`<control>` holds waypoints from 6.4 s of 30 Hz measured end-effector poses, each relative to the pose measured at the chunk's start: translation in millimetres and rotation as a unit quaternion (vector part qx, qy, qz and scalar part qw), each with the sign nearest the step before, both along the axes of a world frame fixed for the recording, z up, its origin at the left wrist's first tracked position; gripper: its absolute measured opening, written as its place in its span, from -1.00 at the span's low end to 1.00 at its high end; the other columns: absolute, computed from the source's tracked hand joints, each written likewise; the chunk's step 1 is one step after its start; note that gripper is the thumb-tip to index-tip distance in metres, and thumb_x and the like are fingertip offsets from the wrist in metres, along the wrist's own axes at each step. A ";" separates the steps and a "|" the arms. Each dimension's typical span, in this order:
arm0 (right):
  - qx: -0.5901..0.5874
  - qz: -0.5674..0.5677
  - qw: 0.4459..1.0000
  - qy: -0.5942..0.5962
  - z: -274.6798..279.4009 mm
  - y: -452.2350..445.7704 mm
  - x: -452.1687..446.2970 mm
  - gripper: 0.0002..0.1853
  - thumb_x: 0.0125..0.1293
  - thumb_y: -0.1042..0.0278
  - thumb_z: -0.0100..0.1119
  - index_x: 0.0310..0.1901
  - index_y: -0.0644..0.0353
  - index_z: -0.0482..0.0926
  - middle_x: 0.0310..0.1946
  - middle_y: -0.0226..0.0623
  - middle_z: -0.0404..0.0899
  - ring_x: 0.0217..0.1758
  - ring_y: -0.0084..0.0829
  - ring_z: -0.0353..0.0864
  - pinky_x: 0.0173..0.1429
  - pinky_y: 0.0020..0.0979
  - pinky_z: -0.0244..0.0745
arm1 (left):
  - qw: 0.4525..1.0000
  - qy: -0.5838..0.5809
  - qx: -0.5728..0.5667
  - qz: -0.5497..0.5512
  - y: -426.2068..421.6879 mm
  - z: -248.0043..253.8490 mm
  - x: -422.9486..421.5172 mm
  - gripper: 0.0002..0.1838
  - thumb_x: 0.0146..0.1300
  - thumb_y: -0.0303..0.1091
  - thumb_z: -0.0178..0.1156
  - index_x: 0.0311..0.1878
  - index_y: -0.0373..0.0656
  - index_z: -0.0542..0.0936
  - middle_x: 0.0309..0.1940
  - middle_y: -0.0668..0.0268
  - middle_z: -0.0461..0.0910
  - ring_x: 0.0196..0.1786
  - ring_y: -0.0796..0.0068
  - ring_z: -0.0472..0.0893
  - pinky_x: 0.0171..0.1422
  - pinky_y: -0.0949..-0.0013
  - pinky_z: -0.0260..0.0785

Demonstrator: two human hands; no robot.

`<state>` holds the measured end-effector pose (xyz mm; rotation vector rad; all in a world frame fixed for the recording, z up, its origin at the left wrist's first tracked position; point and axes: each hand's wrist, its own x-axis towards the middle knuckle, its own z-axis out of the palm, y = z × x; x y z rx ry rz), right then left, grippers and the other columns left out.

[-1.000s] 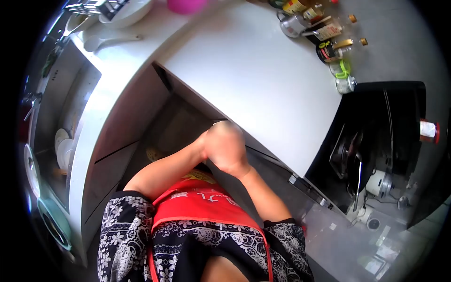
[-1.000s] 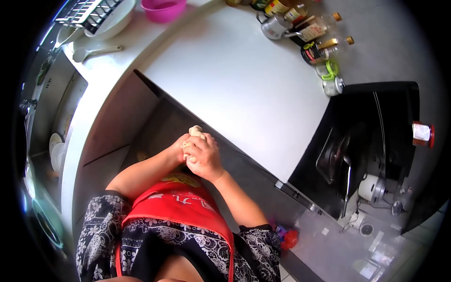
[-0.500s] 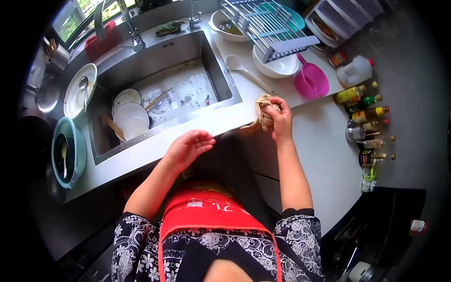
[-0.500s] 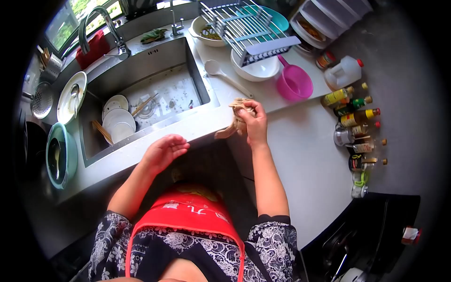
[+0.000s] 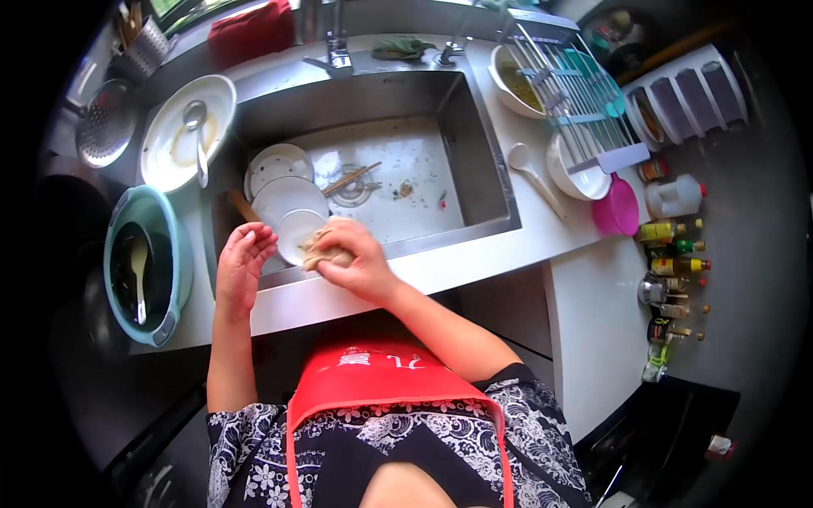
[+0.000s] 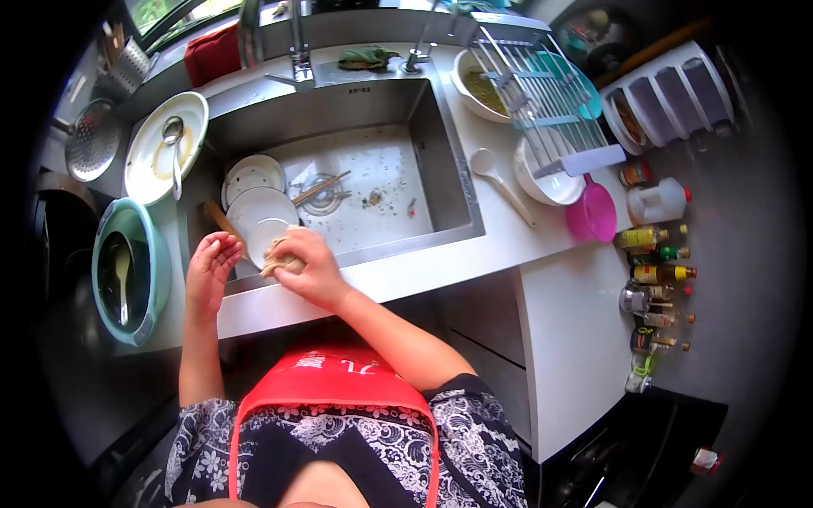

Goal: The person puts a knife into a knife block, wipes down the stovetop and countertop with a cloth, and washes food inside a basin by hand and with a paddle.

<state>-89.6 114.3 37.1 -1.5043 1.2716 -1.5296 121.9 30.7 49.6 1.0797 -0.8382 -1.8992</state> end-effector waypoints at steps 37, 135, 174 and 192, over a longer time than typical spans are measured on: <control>0.457 0.271 0.749 -0.396 -31.1 -110.8 -84.9 -0.47 0.37 -0.09 -0.09 0.13 0.22 0.39 -0.04 -0.24 0.53 -0.02 -0.41 0.54 0.08 -0.35 0.45 | 0.957 -0.228 -0.134 0.120 77.4 41.1 -24.8 -0.83 0.29 -0.51 0.01 -0.09 -0.25 0.51 -0.17 0.32 0.53 -0.11 0.55 0.53 0.04 0.48 0.35; -0.040 0.369 0.630 0.682 72.6 -204.4 295.9 -0.77 0.09 0.30 0.06 -0.33 0.18 0.68 -0.32 -0.15 0.66 -0.20 -0.23 0.67 -0.13 -0.29 0.56 | 0.620 -0.643 -0.304 0.332 13.5 31.7 190.4 -0.36 -0.19 -0.54 0.11 0.11 -0.47 0.33 0.17 -0.06 0.31 0.35 -0.08 0.18 0.45 0.18 0.02; -0.020 0.270 0.916 0.296 63.2 -172.5 280.7 -0.80 0.11 0.32 0.11 -0.33 0.31 0.47 -0.48 0.12 0.54 -0.36 0.05 0.57 -0.25 -0.06 0.50 | 0.865 -0.502 -0.016 -0.021 12.4 144.5 194.9 -0.81 0.18 -0.35 0.03 -0.37 -0.32 0.43 -0.62 0.28 0.45 -0.68 0.52 0.42 -0.61 0.42 0.29; -0.025 0.250 0.910 0.330 69.7 -174.3 287.9 -0.78 0.13 0.33 0.10 -0.23 0.23 0.40 -0.36 0.06 0.52 -0.32 0.06 0.57 -0.24 -0.08 0.51 | 0.866 -0.493 0.025 -0.080 22.5 156.7 192.6 -0.81 0.22 -0.31 0.08 -0.39 -0.25 0.46 -0.63 0.35 0.44 -0.70 0.60 0.37 -0.62 0.47 0.24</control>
